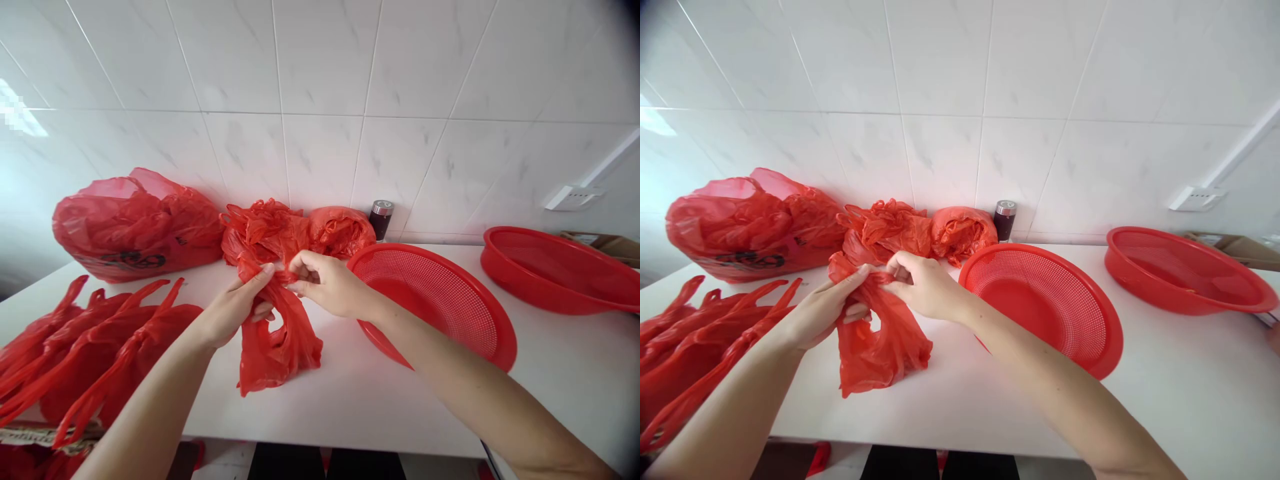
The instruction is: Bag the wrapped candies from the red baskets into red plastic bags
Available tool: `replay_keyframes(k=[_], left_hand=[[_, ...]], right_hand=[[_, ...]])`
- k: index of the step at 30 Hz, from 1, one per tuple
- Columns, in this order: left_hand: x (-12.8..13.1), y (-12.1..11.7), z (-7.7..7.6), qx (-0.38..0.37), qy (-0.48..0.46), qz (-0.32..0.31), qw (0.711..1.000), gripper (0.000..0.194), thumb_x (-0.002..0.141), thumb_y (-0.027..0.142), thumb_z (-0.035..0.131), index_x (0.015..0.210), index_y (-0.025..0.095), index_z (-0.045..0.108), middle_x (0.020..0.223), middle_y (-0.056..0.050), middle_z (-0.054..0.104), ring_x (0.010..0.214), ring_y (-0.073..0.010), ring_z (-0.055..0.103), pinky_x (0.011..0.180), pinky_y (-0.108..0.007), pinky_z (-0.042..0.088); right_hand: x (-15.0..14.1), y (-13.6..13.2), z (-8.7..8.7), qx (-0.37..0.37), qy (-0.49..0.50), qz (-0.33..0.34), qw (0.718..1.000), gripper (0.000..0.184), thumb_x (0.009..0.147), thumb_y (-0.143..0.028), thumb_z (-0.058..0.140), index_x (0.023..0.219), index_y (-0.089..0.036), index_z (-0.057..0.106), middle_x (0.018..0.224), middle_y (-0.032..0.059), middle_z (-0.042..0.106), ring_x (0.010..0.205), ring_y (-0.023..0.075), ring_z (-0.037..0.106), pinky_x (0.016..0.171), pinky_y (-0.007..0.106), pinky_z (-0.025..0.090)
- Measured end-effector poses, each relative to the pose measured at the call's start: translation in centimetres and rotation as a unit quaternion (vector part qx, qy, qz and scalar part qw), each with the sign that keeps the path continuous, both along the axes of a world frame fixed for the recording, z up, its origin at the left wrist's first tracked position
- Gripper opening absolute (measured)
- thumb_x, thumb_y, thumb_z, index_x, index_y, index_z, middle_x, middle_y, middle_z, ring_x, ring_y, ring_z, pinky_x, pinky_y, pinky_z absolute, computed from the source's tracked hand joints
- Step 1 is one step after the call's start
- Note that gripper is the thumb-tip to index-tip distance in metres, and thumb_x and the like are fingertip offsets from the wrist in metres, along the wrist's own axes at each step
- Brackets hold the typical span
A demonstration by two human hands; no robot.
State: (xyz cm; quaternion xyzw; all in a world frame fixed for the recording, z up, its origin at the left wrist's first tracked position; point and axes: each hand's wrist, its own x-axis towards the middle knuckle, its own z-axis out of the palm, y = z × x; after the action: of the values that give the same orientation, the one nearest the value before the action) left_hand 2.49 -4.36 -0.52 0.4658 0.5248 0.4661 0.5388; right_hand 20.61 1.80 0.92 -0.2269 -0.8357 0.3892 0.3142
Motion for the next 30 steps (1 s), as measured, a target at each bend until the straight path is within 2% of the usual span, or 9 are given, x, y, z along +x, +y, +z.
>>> replay_keyframes(k=[3,7,11,15,18,20,22,26,30], left_hand=[[-0.8,-0.1,-0.3,0.028,0.003,-0.004,1.0,0.034,0.088,0.051,0.049,0.081,0.019,0.057,0.051,0.005,0.049,0.049,-0.0082,0.043,0.052,-0.019,0.042],[-1.2,-1.1,0.1,0.061,0.074,-0.049,0.994,0.023,0.083,0.04,0.06,0.087,0.019,0.067,0.075,-0.002,0.068,0.069,-0.0153,0.061,0.064,-0.025,0.049],[-0.6,-1.9,0.0,0.095,0.216,-0.103,0.966,0.012,0.079,0.029,0.062,0.081,0.02,0.07,0.079,-0.001,0.069,0.074,-0.0161,0.061,0.069,-0.026,0.048],[-0.2,-2.1,-2.2,0.136,0.367,0.015,0.92,0.018,0.068,0.008,0.049,0.074,0.021,0.059,0.067,0.004,0.061,0.06,-0.0118,0.054,0.054,-0.021,0.039],[-0.1,-2.1,-4.1,0.214,0.425,0.134,0.87,0.024,0.066,0.003,0.044,0.078,0.021,0.054,0.083,0.002,0.064,0.066,-0.0115,0.055,0.058,-0.022,0.04],[0.0,-2.1,-4.9,0.244,0.421,0.171,0.857,0.023,0.073,0.007,0.046,0.088,0.022,0.056,0.096,0.0,0.064,0.067,-0.0112,0.055,0.062,-0.023,0.042],[0.1,-2.3,-5.3,0.248,0.404,0.166,0.865,0.023,0.081,0.014,0.049,0.099,0.024,0.06,0.102,-0.001,0.065,0.073,-0.012,0.058,0.068,-0.024,0.044],[-0.4,-3.3,-6.1,0.201,0.35,0.112,0.908,0.028,0.092,0.034,0.045,0.111,0.026,0.064,0.106,-0.002,0.068,0.096,-0.017,0.061,0.087,-0.027,0.045],[-2.7,-5.8,-9.2,0.106,0.316,0.192,0.923,0.039,0.09,0.049,0.044,0.096,0.02,0.07,0.076,-0.002,0.067,0.072,-0.0188,0.06,0.071,-0.029,0.05]], right_hand=[[1.6,-1.8,0.2,-0.028,0.014,0.016,0.999,0.007,0.088,-0.025,0.056,0.084,-0.019,0.055,0.079,-0.0026,0.059,0.074,0.01,0.056,0.07,0.026,0.046],[2.2,-3.6,0.4,-0.018,0.03,0.086,0.996,0.011,0.083,-0.032,0.065,0.087,-0.022,0.064,0.097,0.0008,0.061,0.092,0.0137,0.058,0.09,0.031,0.045],[0.2,-2.3,-2.8,-0.081,0.104,0.014,0.991,0.029,0.096,-0.04,0.043,0.12,-0.027,0.055,0.116,0.0034,0.059,0.11,0.0159,0.054,0.098,0.035,0.04],[-2.2,-1.2,-6.2,-0.154,0.073,-0.013,0.985,0.035,0.097,-0.046,0.039,0.122,-0.026,0.055,0.107,0.0035,0.061,0.101,0.0166,0.056,0.091,0.034,0.042],[-2.7,-1.2,-7.2,-0.249,0.079,0.041,0.964,0.035,0.093,-0.046,0.046,0.121,-0.026,0.054,0.086,0.0004,0.059,0.078,0.014,0.056,0.073,0.029,0.046],[-2.7,-1.4,-7.2,-0.308,0.079,0.094,0.944,0.029,0.092,-0.044,0.05,0.109,-0.023,0.059,0.081,-0.0006,0.057,0.072,0.0124,0.054,0.069,0.027,0.045],[-2.5,-1.6,-7.1,-0.329,0.084,0.108,0.934,0.023,0.091,-0.042,0.052,0.093,-0.02,0.06,0.079,-0.0011,0.055,0.07,0.011,0.053,0.068,0.025,0.043],[-2.4,-2.2,-7.4,-0.228,0.135,-0.009,0.964,0.024,0.093,-0.04,0.049,0.08,-0.02,0.051,0.075,-0.0029,0.053,0.071,0.01,0.052,0.068,0.023,0.042],[-2.1,-1.7,-10.1,-0.222,0.173,-0.101,0.954,0.027,0.094,-0.044,0.042,0.08,-0.021,0.046,0.081,-0.0011,0.056,0.076,0.0125,0.06,0.072,0.026,0.048]])
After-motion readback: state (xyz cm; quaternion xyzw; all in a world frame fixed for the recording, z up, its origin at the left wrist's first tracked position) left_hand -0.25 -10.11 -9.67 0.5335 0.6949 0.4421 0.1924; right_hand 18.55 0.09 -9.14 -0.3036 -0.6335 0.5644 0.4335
